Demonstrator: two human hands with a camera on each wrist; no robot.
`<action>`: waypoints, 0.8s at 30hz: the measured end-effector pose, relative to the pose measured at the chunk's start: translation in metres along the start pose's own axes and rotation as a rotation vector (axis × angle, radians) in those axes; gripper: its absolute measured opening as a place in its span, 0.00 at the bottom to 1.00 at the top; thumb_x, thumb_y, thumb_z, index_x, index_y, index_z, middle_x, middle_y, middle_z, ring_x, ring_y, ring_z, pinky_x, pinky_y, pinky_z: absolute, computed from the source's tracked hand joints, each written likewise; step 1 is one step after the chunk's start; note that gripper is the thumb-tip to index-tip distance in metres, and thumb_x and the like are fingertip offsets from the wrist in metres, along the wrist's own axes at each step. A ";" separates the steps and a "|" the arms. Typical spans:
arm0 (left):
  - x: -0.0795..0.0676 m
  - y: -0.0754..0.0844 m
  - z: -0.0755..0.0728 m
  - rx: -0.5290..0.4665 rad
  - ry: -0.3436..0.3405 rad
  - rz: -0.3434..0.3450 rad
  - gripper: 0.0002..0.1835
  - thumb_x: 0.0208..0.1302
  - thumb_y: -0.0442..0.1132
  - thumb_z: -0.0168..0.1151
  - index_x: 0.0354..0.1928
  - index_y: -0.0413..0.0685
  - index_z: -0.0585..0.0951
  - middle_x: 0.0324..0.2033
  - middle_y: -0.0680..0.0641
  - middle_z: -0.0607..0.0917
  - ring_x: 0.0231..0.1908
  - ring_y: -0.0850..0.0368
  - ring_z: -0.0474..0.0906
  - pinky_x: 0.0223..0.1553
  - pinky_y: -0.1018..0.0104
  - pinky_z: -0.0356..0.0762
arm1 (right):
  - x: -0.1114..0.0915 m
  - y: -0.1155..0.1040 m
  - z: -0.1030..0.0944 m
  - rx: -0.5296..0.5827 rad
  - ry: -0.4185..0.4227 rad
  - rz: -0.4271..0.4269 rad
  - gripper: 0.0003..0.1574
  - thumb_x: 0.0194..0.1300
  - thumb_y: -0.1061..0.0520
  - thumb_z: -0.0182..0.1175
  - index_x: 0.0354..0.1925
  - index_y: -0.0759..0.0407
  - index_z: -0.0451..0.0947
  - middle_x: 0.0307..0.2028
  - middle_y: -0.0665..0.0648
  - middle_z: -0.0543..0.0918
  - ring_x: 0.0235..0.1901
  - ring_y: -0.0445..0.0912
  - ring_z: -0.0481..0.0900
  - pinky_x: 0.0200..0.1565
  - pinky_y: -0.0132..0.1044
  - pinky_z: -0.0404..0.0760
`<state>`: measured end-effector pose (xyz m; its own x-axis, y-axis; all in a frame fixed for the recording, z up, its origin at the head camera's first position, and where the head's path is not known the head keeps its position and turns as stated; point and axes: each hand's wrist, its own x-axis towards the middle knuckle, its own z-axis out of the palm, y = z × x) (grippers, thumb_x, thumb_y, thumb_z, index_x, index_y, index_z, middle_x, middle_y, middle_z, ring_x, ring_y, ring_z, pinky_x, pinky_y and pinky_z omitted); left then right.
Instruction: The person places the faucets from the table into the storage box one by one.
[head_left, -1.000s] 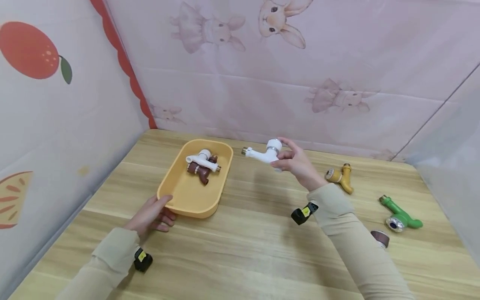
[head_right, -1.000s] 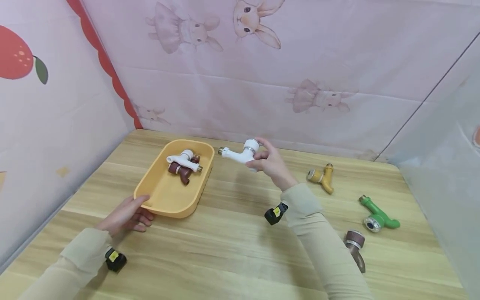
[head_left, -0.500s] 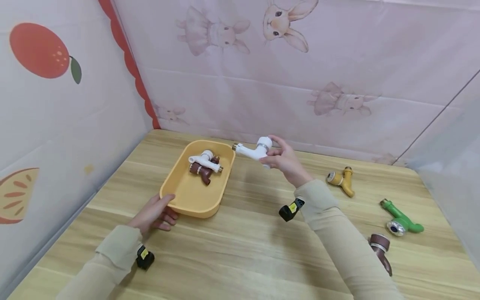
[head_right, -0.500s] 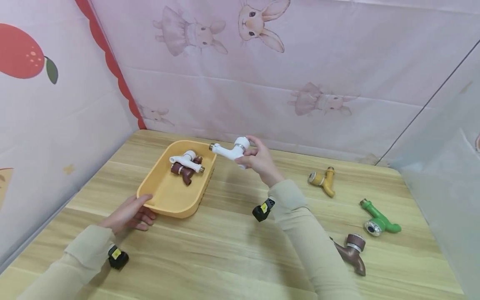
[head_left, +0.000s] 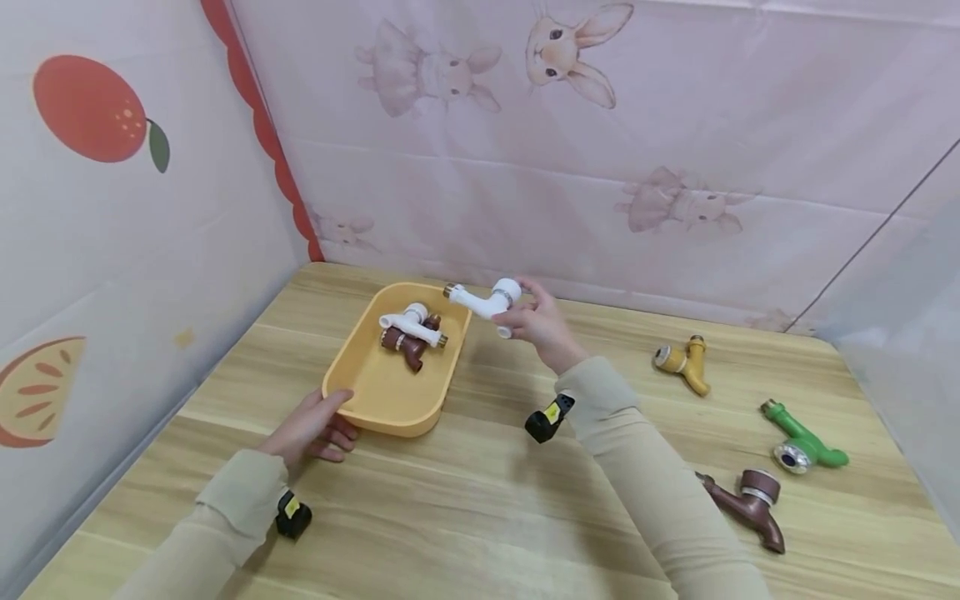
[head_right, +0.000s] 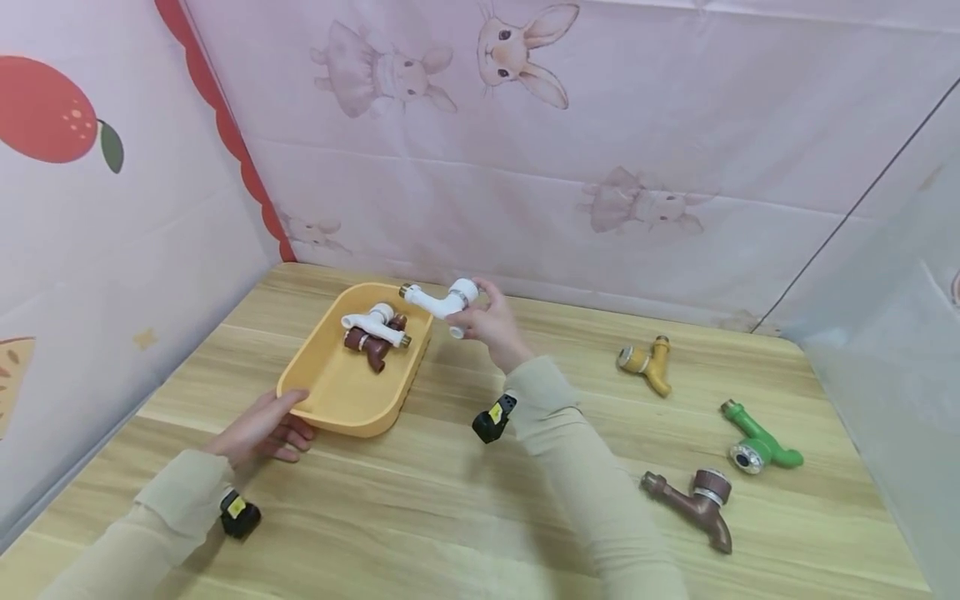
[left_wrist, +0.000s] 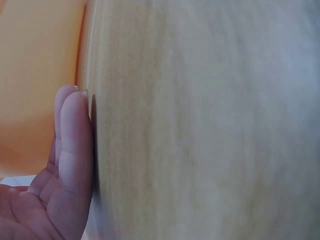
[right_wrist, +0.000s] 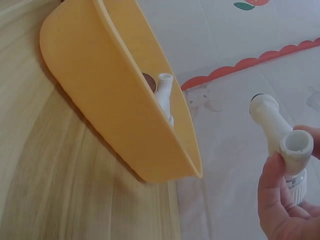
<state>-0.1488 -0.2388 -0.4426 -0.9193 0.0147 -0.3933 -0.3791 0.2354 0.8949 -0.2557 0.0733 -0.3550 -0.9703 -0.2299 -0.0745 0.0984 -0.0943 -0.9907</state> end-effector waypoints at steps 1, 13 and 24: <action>0.000 0.000 0.000 -0.001 0.000 -0.005 0.33 0.67 0.54 0.42 0.63 0.39 0.50 0.26 0.42 0.79 0.23 0.53 0.77 0.25 0.58 0.80 | 0.000 0.001 0.002 0.002 0.006 0.007 0.43 0.51 0.75 0.59 0.63 0.57 0.58 0.34 0.58 0.69 0.27 0.43 0.75 0.30 0.30 0.78; -0.002 0.003 -0.003 0.007 0.002 -0.014 0.33 0.67 0.53 0.42 0.65 0.41 0.49 0.26 0.42 0.79 0.24 0.53 0.77 0.26 0.57 0.80 | 0.005 0.007 0.025 -0.071 -0.059 0.034 0.47 0.49 0.75 0.60 0.66 0.58 0.55 0.30 0.57 0.76 0.27 0.43 0.76 0.28 0.31 0.78; -0.003 0.007 -0.001 -0.005 -0.007 -0.013 0.32 0.68 0.52 0.41 0.64 0.40 0.49 0.26 0.42 0.79 0.23 0.53 0.77 0.25 0.58 0.80 | 0.009 -0.002 0.038 -0.174 -0.112 0.072 0.50 0.49 0.73 0.62 0.67 0.59 0.52 0.36 0.62 0.79 0.29 0.46 0.77 0.32 0.33 0.80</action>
<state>-0.1485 -0.2383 -0.4350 -0.9137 0.0187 -0.4061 -0.3913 0.2304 0.8910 -0.2566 0.0345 -0.3493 -0.9307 -0.3368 -0.1424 0.1177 0.0928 -0.9887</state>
